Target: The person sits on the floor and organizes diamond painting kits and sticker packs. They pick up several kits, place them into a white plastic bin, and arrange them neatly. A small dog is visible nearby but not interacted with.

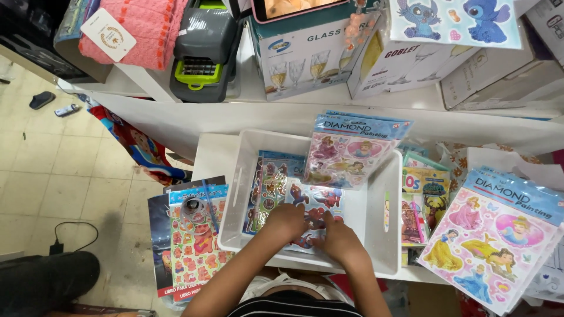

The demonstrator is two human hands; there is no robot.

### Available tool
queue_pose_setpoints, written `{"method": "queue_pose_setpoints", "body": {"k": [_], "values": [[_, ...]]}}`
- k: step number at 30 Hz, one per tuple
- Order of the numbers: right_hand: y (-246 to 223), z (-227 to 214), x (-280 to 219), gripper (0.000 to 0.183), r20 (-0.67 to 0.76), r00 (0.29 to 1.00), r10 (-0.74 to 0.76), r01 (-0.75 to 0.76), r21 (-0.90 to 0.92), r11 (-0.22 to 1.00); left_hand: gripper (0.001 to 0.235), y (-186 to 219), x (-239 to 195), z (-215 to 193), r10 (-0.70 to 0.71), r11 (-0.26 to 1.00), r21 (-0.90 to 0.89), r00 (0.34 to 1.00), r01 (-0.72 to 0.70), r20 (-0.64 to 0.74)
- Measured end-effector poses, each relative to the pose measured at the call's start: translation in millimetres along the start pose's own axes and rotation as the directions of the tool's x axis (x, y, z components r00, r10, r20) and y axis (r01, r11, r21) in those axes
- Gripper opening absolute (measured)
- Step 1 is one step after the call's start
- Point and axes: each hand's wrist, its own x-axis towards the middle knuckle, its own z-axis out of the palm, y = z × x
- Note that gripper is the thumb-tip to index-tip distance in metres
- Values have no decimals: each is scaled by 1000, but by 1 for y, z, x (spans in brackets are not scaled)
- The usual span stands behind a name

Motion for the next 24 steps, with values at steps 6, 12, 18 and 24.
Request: {"method": "queue_pose_setpoints", "body": {"k": [6,12,18,24], "values": [[6,13,10,69,1,999,47,-47,41,998,53,-11,34,33,14,1000,-19,999,-14,30],[-16,-17,-20,100,-30,976,214,-212,49,976,53,-24,31,23,-128,989,-79,991,124,-47],[-34,-25,-63,69,-130,989,69,-58,86,995,40,-44,-16,-6,-123,982,-168,973,90,-197],[-56,-30,-87,62,-162,986,-44,60,91,994,22,-65,-46,-10,-198,969,-206,925,135,-326]]}}
